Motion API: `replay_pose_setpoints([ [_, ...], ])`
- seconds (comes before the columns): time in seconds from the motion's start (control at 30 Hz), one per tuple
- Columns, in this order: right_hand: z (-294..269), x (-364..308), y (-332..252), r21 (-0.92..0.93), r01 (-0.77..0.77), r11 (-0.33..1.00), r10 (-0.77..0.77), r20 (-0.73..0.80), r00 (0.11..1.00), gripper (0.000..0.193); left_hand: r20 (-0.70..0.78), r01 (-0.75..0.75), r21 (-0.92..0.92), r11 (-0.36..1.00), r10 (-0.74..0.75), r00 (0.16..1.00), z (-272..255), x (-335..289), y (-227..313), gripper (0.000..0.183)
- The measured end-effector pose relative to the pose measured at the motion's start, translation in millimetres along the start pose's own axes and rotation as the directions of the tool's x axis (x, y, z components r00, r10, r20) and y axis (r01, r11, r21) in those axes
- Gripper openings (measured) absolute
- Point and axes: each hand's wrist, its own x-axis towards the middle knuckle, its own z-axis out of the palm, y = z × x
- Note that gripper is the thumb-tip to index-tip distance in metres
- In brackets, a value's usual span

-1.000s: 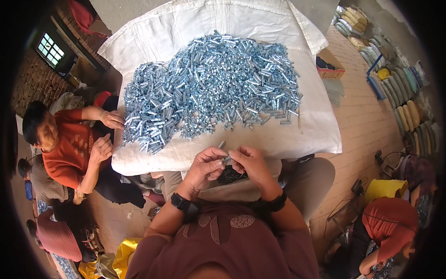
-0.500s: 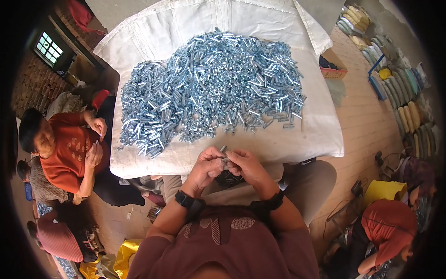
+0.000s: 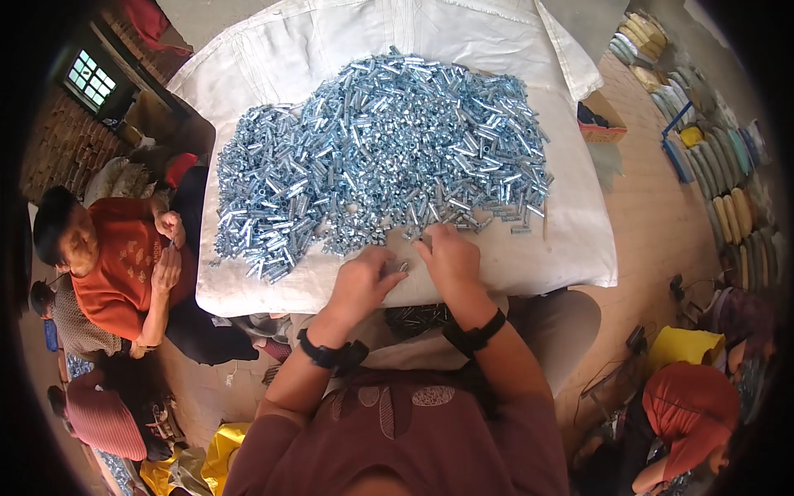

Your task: Sorting and inspecting small metal screws or bolts from a large pile on a bag.

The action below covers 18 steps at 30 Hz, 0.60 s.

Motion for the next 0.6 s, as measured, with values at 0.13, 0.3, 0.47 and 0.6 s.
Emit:
replay_pose_setpoints([
  [0.13,5,1,8,-0.128,-0.001,0.992,0.007,0.048,0.999,0.019,0.009,-0.099,0.172,0.98,0.099,0.995,8,6,3,0.017],
  [0.3,-3,-10,15,0.151,-0.063,0.987,0.068,-0.031,0.997,0.015,0.182,-0.104,0.023,0.994,0.098,0.978,-4,23,8,0.009],
  [0.47,-1,-13,29,0.558,-0.284,0.78,0.306,0.056,0.951,0.017,-0.2,-0.104,0.273,0.956,0.163,0.966,18,85,7,0.012],
  [0.6,0,-14,34,0.617,-0.26,0.743,0.262,0.09,0.961,0.018,-0.137,-0.065,0.413,0.909,0.132,0.982,37,100,-1,0.015],
])
